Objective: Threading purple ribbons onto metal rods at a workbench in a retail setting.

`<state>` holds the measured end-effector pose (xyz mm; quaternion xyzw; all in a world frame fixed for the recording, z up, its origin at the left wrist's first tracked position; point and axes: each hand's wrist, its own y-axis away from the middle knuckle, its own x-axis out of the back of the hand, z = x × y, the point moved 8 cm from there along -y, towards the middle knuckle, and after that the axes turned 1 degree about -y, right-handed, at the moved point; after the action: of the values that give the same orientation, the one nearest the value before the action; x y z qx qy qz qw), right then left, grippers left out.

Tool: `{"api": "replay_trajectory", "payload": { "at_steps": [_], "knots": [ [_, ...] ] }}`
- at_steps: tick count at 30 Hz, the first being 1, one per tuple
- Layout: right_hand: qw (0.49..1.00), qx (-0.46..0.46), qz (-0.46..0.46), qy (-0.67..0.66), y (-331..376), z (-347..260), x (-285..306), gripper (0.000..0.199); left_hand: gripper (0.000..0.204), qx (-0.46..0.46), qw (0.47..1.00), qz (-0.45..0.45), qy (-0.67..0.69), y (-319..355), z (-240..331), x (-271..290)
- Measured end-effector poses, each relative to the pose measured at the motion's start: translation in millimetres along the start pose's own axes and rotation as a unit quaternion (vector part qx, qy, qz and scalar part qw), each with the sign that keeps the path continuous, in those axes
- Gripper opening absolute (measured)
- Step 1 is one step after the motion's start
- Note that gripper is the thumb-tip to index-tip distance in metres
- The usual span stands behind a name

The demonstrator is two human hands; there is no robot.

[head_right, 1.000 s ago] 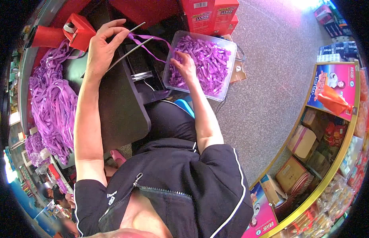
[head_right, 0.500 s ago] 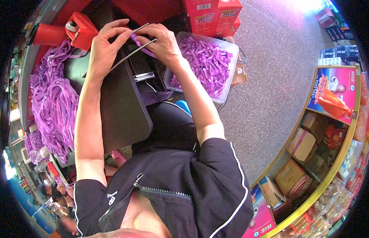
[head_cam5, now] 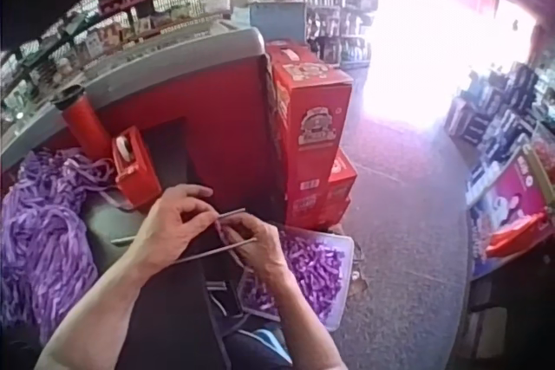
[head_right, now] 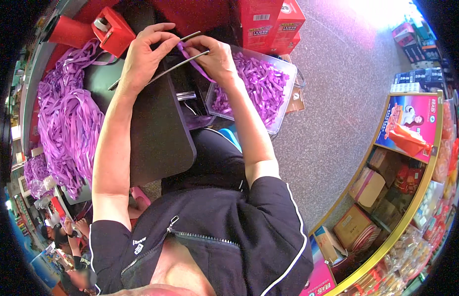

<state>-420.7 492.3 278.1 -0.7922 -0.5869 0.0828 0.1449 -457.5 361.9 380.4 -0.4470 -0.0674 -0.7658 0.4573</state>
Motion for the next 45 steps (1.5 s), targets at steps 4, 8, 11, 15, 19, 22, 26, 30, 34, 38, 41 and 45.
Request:
{"api": "replay_trajectory", "payload": {
  "at_steps": [4,8,11,15,19,22,26,30,34,38,41,45],
  "knots": [
    [0.996,0.002,-0.016,0.092,5.0,36.5,6.5,0.02,0.018,0.004,1.0,0.003,0.002,-0.1,3.5,0.2],
    [0.971,-0.042,-0.046,0.23,16.5,69.9,10.1,0.022,0.019,-0.007,1.0,0.003,-0.001,-0.2,-0.2,-1.2],
    [0.966,-0.019,-0.061,0.251,26.0,84.9,8.1,0.023,0.02,-0.005,1.0,0.006,-0.005,1.1,-1.2,-0.4],
    [0.955,-0.011,-0.066,0.289,36.5,125.8,8.0,0.022,0.021,-0.011,1.0,0.006,-0.012,0.5,0.5,0.0],
    [0.952,-0.035,-0.039,0.301,47.0,152.4,13.3,0.02,0.022,-0.008,1.0,0.005,-0.005,1.4,0.9,1.1],
    [0.955,-0.08,-0.028,0.283,57.5,176.0,17.8,0.019,0.022,-0.008,1.0,0.006,-0.007,1.3,0.5,0.5],
    [0.956,-0.111,-0.015,0.271,69.7,200.4,19.5,0.019,0.022,-0.009,1.0,0.004,-0.006,0.6,0.5,0.2],
    [0.967,-0.108,0.015,0.23,74.0,203.6,21.6,0.019,0.022,-0.015,1.0,0.007,-0.009,-0.2,1.3,-0.1],
    [0.963,-0.205,-0.014,0.174,66.9,183.3,7.6,0.02,0.021,-0.005,1.0,0.01,-0.017,3.8,-2.2,2.3],
    [0.967,-0.246,0.036,-0.047,57.0,183.2,2.9,0.023,0.022,-0.014,1.0,0.011,-0.018,0.8,1.3,1.0],
    [0.936,-0.285,0.063,-0.198,53.1,182.1,-2.4,0.022,0.022,-0.012,1.0,0.009,-0.021,1.0,0.6,0.8],
    [0.944,-0.295,0.066,-0.129,59.0,202.4,12.4,0.02,0.023,-0.017,0.999,0.013,-0.024,0.4,2.1,0.7]
  ]
}}
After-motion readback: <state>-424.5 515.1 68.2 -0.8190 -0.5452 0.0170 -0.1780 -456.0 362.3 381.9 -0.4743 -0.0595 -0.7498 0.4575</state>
